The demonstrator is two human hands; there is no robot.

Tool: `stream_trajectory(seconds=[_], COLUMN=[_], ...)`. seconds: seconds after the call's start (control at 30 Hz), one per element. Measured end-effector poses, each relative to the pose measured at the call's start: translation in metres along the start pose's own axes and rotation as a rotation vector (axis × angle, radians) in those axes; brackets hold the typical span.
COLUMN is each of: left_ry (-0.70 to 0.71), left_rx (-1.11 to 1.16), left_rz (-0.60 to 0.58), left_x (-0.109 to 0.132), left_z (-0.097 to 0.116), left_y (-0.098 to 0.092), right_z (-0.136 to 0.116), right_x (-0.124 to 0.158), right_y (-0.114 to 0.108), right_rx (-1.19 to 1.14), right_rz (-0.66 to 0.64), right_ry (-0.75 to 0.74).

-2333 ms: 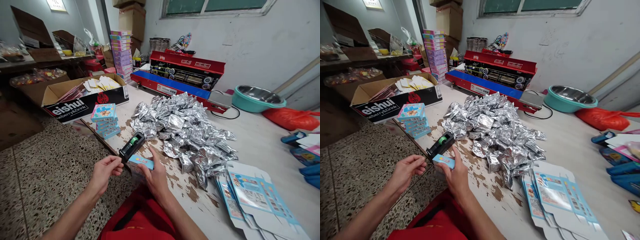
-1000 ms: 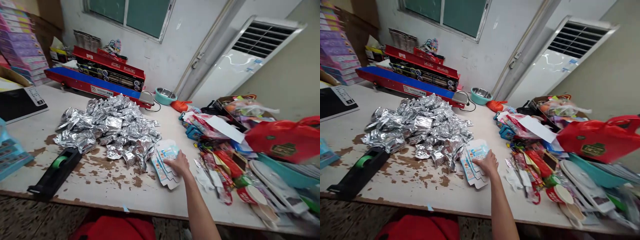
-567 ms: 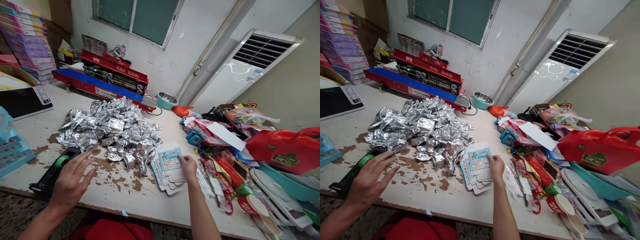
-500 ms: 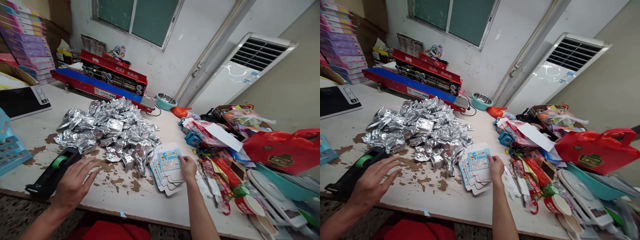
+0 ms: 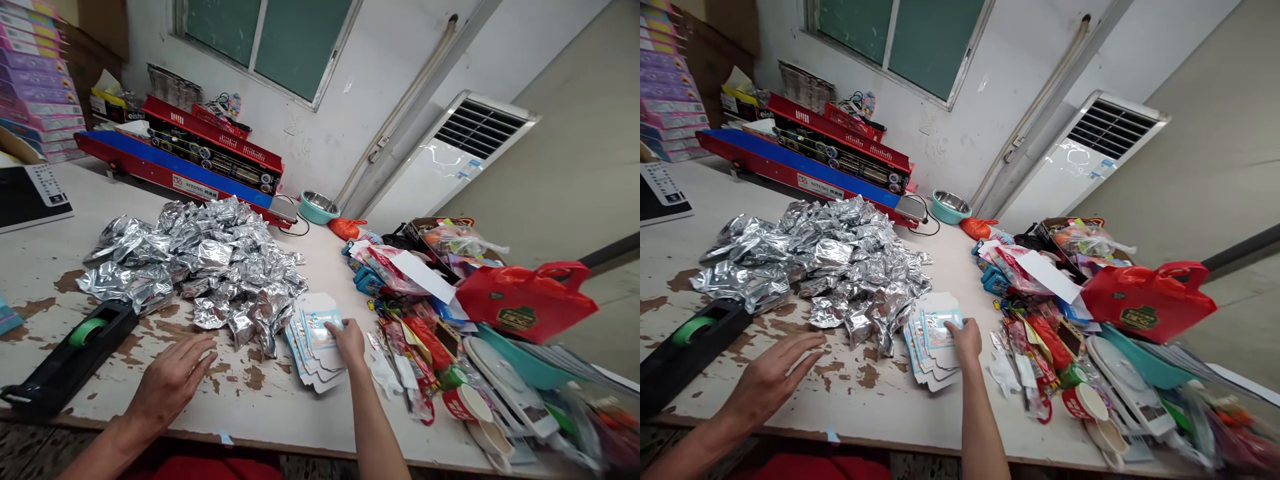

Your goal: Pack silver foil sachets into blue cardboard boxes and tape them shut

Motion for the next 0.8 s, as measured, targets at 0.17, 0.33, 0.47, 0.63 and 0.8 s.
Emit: stream_trajectory(seconds=[0.17,0.33,0.47,0.63,0.8], left_ry=[0.026,-0.02,-0.022,-0.024,-0.105], left_rx=[0.004,0.048,0.068,0.092,0.089], left_rz=[0.002,-0.021,-0.01,-0.016,0.088], left_x=[0.004,0.006,0.003,-0.002,-0.021], left_z=[0.0,-0.001,0.001,0.004,0.03], left_y=[0.009,0.008,0.012,0.014,-0.001], right_z=[0.013,0.012,0.007,-0.007,-0.065], right_x=[-0.013,-0.018,-0.014,0.001,0.076], right_y=[-0.012,-0.032,-0.025,-0.04,-0.045], right_rx=[-0.087,-0.231,-0.309,-0.386,-0.469], right_rz=[0.085,0.111,0.041,0.092,-0.068], right_ry=[0.033,-0.031,-0.093,-0.135,-0.323])
Point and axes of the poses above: each hand's wrist, its own x-axis away from the middle knuckle, its own y-axis out of the palm, z = x × y, the point moved 2 cm from there along -x, towards the middle knuckle, and after that the axes turned 15 degrees about -z, right-handed, at the moved point
